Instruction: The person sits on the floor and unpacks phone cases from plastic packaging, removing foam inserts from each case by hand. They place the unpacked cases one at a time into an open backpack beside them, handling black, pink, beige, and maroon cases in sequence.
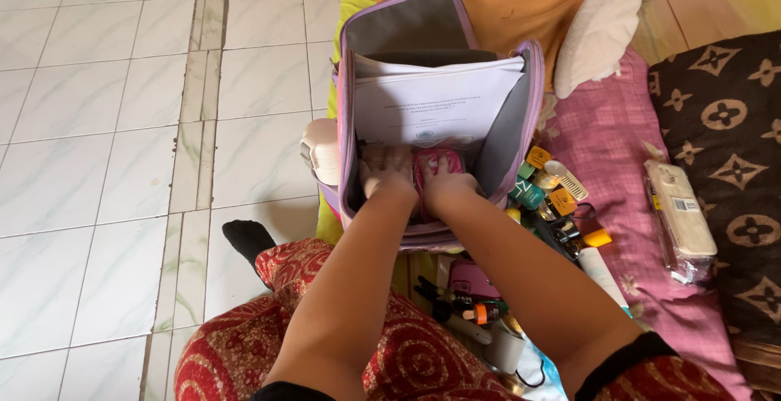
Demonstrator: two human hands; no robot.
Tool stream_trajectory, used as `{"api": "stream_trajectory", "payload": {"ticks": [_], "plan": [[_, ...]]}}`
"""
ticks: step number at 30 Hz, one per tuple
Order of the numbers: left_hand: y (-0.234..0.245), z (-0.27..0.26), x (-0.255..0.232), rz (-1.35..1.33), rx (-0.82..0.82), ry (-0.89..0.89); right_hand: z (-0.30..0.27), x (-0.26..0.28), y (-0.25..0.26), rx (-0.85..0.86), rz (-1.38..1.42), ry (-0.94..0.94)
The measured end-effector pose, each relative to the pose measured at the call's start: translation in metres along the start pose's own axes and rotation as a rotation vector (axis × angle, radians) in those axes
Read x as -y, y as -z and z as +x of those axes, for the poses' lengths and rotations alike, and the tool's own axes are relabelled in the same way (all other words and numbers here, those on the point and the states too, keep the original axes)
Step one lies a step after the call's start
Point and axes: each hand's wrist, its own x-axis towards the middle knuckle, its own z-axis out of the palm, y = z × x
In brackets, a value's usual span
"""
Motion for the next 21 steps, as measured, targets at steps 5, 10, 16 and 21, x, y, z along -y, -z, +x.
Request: {"api": "stream_trajectory", "payload": {"ticks": [5, 10, 16, 21], "plan": [[-0.003, -0.011, 0.007, -0.064, -0.094, -0.040, 0.013, -0.001, -0.002, 0.027, -0.027, -0.010], [-0.019, -0.021, 0.005, -0.158, -0.161, -0.191, 0.003, -0.003, -0.006, -0.115, 0.027, 0.034], [-0.031, 0.008, 0.007, -0.208, -0.292, -0.265, -0.071, -0.015, 0.009, -0.622, 0.162, 0.307], [0.005, -0.003, 0.028, -0.571, -0.231, -0.718, -0.129, -0.099, -0.007, -0.662, 1.233, 1.134]]}}
